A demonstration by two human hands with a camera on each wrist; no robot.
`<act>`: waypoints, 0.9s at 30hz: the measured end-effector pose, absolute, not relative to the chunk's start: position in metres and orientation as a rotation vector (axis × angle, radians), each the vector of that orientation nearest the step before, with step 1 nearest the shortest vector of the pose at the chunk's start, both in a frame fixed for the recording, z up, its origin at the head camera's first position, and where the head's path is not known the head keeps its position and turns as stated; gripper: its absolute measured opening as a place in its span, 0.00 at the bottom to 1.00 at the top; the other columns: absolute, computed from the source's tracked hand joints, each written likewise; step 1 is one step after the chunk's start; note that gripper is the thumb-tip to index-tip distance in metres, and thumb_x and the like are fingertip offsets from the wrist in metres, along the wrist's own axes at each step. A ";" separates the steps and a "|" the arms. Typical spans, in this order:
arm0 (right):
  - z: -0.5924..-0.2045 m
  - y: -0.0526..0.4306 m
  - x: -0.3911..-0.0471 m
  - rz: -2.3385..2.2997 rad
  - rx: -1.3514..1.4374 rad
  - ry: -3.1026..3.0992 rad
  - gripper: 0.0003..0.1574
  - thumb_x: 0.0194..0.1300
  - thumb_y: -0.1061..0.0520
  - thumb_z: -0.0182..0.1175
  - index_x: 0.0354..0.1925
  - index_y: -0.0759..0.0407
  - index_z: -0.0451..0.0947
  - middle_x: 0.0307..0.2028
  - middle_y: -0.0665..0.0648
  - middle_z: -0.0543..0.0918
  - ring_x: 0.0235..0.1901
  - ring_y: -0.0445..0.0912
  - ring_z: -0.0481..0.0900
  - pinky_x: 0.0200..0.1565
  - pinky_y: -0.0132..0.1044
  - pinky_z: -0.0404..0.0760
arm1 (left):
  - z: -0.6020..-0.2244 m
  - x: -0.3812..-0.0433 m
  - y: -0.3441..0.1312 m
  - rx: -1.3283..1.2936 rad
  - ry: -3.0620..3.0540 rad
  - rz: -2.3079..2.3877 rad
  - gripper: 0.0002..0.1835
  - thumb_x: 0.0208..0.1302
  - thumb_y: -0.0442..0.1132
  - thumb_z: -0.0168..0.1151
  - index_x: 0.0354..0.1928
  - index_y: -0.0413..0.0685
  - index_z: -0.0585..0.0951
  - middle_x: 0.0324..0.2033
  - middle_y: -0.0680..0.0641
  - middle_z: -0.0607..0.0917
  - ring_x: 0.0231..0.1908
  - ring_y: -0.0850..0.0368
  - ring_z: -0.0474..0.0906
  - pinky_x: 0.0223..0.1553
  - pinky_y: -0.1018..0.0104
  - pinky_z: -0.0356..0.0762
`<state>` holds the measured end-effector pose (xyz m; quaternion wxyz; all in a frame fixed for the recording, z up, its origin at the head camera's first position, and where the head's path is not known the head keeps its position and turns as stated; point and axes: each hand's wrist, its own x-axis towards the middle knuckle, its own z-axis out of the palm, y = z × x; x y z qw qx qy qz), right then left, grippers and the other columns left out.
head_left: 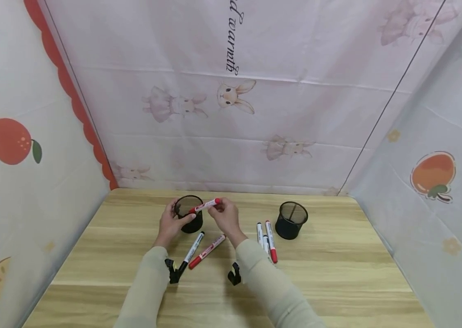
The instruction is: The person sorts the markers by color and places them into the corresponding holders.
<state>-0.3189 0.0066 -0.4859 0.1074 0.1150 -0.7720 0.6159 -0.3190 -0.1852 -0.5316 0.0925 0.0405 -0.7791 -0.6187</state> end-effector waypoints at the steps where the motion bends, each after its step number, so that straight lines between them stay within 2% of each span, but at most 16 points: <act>1: -0.486 0.005 -0.319 1.827 0.333 -2.275 0.09 0.55 0.64 0.65 0.35 0.66 0.77 0.28 0.56 0.82 0.26 0.42 0.79 0.28 0.32 0.79 | -0.531 -0.319 -0.186 0.123 -2.315 -1.839 0.47 0.46 0.45 0.75 0.67 0.46 0.61 0.61 0.37 0.67 0.61 0.43 0.61 0.61 0.51 0.57; 15: -0.488 -0.008 -0.315 1.839 0.267 -2.342 0.07 0.54 0.68 0.64 0.34 0.65 0.77 0.24 0.53 0.81 0.23 0.39 0.77 0.25 0.29 0.76 | -0.530 -0.317 -0.186 0.137 -2.351 -1.822 0.47 0.47 0.47 0.74 0.68 0.47 0.60 0.62 0.37 0.66 0.62 0.42 0.60 0.61 0.50 0.57; 22: -0.489 -0.007 -0.313 1.885 0.255 -2.356 0.10 0.55 0.67 0.61 0.39 0.68 0.79 0.26 0.54 0.82 0.23 0.42 0.80 0.25 0.31 0.77 | -0.530 -0.317 -0.184 0.118 -2.324 -1.831 0.45 0.48 0.47 0.74 0.66 0.48 0.62 0.60 0.38 0.67 0.61 0.44 0.62 0.60 0.50 0.59; 27: -0.494 -0.005 -0.314 1.968 0.223 -2.316 0.08 0.56 0.64 0.64 0.37 0.66 0.79 0.25 0.55 0.82 0.24 0.45 0.82 0.27 0.33 0.79 | -0.529 -0.317 -0.185 0.114 -2.327 -1.827 0.43 0.48 0.46 0.74 0.66 0.47 0.62 0.60 0.37 0.68 0.60 0.43 0.62 0.60 0.49 0.59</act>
